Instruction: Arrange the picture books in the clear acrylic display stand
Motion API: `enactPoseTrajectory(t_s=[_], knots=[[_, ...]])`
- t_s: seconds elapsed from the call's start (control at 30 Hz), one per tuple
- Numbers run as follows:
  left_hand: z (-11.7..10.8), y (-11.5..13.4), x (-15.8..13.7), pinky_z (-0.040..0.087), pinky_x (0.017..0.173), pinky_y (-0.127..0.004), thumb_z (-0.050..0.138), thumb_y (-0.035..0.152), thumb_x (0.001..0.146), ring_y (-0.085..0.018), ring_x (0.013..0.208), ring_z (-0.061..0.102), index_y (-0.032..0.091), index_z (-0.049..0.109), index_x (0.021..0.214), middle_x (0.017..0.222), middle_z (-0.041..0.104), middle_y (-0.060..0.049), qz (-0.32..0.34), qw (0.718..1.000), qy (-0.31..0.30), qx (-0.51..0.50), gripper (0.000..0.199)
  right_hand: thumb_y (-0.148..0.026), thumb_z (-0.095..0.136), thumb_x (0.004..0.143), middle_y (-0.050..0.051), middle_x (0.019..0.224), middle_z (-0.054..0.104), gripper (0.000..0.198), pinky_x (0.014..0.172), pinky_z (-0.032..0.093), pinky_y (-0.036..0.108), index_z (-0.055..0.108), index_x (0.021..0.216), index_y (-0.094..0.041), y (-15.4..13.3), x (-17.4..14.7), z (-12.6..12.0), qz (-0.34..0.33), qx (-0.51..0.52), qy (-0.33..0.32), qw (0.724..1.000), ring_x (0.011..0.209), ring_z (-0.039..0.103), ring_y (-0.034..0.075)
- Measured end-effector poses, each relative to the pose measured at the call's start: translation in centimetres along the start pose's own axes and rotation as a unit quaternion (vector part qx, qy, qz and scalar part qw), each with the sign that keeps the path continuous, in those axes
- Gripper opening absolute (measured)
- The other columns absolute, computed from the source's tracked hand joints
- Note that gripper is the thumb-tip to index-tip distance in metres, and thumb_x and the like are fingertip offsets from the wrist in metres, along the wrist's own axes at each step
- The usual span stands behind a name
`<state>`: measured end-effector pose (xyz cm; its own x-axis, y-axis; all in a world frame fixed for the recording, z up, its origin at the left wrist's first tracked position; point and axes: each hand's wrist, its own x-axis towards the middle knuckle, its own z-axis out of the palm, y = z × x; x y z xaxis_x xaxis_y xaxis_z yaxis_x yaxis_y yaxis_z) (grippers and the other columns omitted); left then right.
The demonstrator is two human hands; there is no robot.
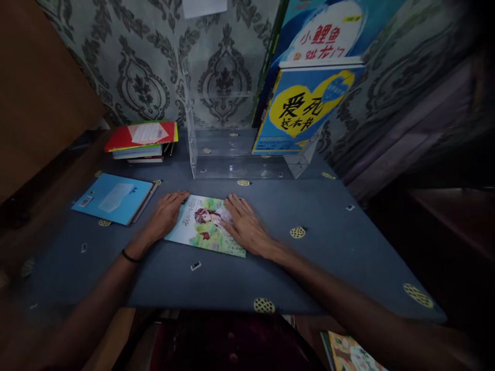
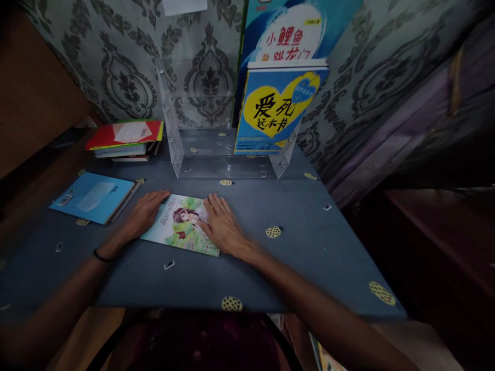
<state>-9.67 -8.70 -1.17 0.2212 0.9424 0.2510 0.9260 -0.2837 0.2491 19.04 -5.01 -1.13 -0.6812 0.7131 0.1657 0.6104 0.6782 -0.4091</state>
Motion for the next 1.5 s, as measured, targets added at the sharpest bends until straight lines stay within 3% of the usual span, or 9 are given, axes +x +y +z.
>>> enactPoseTrajectory(t_s=[0.23, 0.43, 0.63, 0.8, 0.97, 1.1, 1.2, 1.37, 1.5], knots=[[-1.3, 1.6, 0.4, 0.029, 0.120, -0.062, 0.035, 0.037, 0.106, -0.031, 0.150, 0.036, 0.020, 0.054, 0.144, 0.152, 0.055, -0.011, 0.014, 0.997, -0.043, 0.069, 0.046, -0.055, 0.022, 0.106, 0.012, 0.157, 0.048, 0.064, 0.122, 0.035, 0.054, 0.037, 0.157, -0.019, 2.8, -0.3, -1.2, -0.006, 0.166, 0.011, 0.986, 0.147, 0.042, 0.028], [-0.7, 7.0, 0.3, 0.022, 0.124, -0.057, 0.031, 0.041, 0.109, -0.029, 0.155, 0.026, 0.025, 0.047, 0.152, 0.161, 0.044, -0.008, 0.149, 0.981, -0.110, 0.059, 0.049, -0.060, 0.027, 0.105, 0.013, 0.155, 0.050, 0.064, 0.119, 0.038, 0.054, 0.036, 0.157, -0.022, 3.2, -0.2, -1.7, -0.004, 0.261, 0.009, 0.965, 0.144, 0.046, 0.026], [-0.2, 12.3, -1.5, 0.017, 0.127, -0.055, 0.033, 0.037, 0.109, -0.024, 0.156, 0.024, 0.034, 0.045, 0.152, 0.163, 0.039, -0.002, 0.297, 0.942, -0.155, 0.019, 0.045, -0.062, 0.027, 0.105, 0.013, 0.154, 0.051, 0.065, 0.120, 0.036, 0.053, 0.040, 0.155, -0.023, 3.1, -0.3, -1.6, -0.012, 0.274, 0.019, 0.961, 0.144, 0.046, 0.025], [-1.0, 12.2, -3.2, 0.016, 0.129, -0.054, 0.038, 0.023, 0.107, -0.022, 0.155, 0.028, 0.034, 0.043, 0.153, 0.162, 0.041, 0.000, 0.309, 0.934, -0.175, 0.028, 0.047, -0.063, 0.023, 0.104, 0.012, 0.156, 0.049, 0.067, 0.123, 0.031, 0.055, 0.039, 0.155, -0.022, 3.4, -0.3, -1.2, -0.029, 0.211, 0.012, 0.977, 0.148, 0.041, 0.027], [-2.0, 8.0, -4.3, 0.021, 0.128, -0.050, 0.037, 0.026, 0.108, -0.021, 0.156, 0.025, 0.033, 0.040, 0.154, 0.162, 0.041, -0.001, 0.259, 0.955, -0.137, 0.040, 0.047, -0.059, 0.026, 0.105, 0.020, 0.157, 0.045, 0.069, 0.126, 0.022, 0.060, 0.041, 0.154, -0.012, 1.7, -1.1, -0.5, -0.072, 0.095, 0.023, 0.993, 0.153, 0.031, 0.030], [-2.0, 5.0, -4.7, 0.028, 0.125, -0.048, 0.037, 0.044, 0.108, -0.023, 0.156, 0.024, 0.027, 0.036, 0.156, 0.164, 0.037, -0.005, 0.186, 0.977, -0.096, 0.042, 0.052, -0.061, 0.048, 0.100, 0.017, 0.165, 0.032, 0.077, 0.126, 0.019, 0.059, 0.028, 0.160, -0.017, -1.0, -2.5, 0.1, -0.174, 0.032, -0.013, 0.984, 0.156, 0.022, 0.030], [-1.3, 5.1, -4.9, 0.034, 0.122, -0.049, 0.038, 0.053, 0.105, -0.026, 0.155, 0.028, 0.025, 0.038, 0.156, 0.163, 0.039, -0.007, 0.144, 0.986, -0.074, 0.051, 0.058, -0.050, 0.054, 0.100, 0.015, 0.166, 0.030, 0.074, 0.127, 0.020, 0.056, 0.025, 0.161, -0.019, -1.1, -2.7, 0.1, -0.197, -0.001, -0.035, 0.980, 0.155, 0.024, 0.029], [-0.7, 7.5, -4.2, 0.041, 0.112, -0.049, 0.039, 0.053, 0.105, -0.032, 0.146, 0.042, 0.020, 0.045, 0.151, 0.156, 0.049, -0.013, 0.073, 0.995, -0.028, 0.059, 0.058, -0.041, 0.054, 0.101, 0.013, 0.164, 0.035, 0.064, 0.126, 0.025, 0.057, 0.034, 0.159, -0.021, 0.8, -1.6, -1.1, -0.162, -0.020, -0.055, 0.985, 0.153, 0.028, 0.029], [-1.0, 6.5, -3.6, 0.046, 0.106, -0.045, 0.033, 0.036, 0.107, -0.026, 0.129, 0.056, 0.021, 0.046, 0.150, 0.141, 0.062, -0.012, 0.035, 0.999, -0.004, -0.027, 0.048, -0.043, 0.050, 0.102, 0.015, 0.166, 0.029, 0.067, 0.127, 0.026, 0.053, 0.028, 0.161, -0.017, -2.9, -1.0, -0.7, -0.161, 0.013, -0.060, 0.985, 0.156, 0.020, 0.027]])
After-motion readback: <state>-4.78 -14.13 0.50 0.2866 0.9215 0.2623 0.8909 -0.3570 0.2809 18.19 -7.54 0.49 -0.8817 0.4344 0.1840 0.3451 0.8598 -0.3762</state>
